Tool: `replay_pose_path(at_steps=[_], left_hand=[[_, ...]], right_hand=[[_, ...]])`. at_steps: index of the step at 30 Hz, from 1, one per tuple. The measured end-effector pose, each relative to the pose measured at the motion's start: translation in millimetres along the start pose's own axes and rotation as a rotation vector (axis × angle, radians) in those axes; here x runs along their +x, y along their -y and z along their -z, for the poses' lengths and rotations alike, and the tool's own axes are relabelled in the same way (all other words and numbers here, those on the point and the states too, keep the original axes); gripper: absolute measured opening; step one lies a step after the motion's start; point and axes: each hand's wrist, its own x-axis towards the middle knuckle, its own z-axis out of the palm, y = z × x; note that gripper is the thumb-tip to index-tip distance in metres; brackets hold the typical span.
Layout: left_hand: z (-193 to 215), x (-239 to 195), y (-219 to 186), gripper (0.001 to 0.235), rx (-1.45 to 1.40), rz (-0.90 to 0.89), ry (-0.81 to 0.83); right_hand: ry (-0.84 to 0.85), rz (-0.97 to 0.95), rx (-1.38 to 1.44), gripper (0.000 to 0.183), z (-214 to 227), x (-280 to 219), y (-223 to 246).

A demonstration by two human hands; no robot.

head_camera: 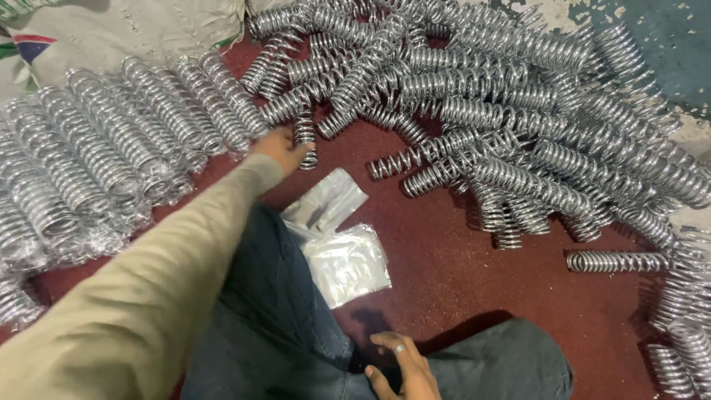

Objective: The person places metal springs into plastic bags by hand while sitting near a pile of springs.

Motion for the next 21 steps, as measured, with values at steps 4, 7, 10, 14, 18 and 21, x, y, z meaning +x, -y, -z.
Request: replay_pose_path(at_steps=[4,7,10,14,18,21], left_hand=[[-64,9,-20,0.101,0.021,0.205,-0.091],[-75,14,-6,0.071,-0.125,0.360,-0.237],[-63,3,-9,0.079,-0.477,0.413,-0.162],[-40,-81,-42,0.062,-1.395,0.425,0.185],[-85,-153,-29,0.064,-0.918,0.083,0.566],[-62,-200,-42,0.067,-0.609,-0.472,0.783]], right_hand=[[0.038,0.031,-0.017,0.043,11,-5,6],[0.084,-0.106,0.013,0.039,20,-14,13],[-0.036,0.071,0.234,0.033,17,-12,8],[-0.084,0.081,0.565,0.028,24,3,33],[-0.218,0.139,0.797,0.063,21,46,56],[-0.315,0.191,0.802,0.096,49,60,112]])
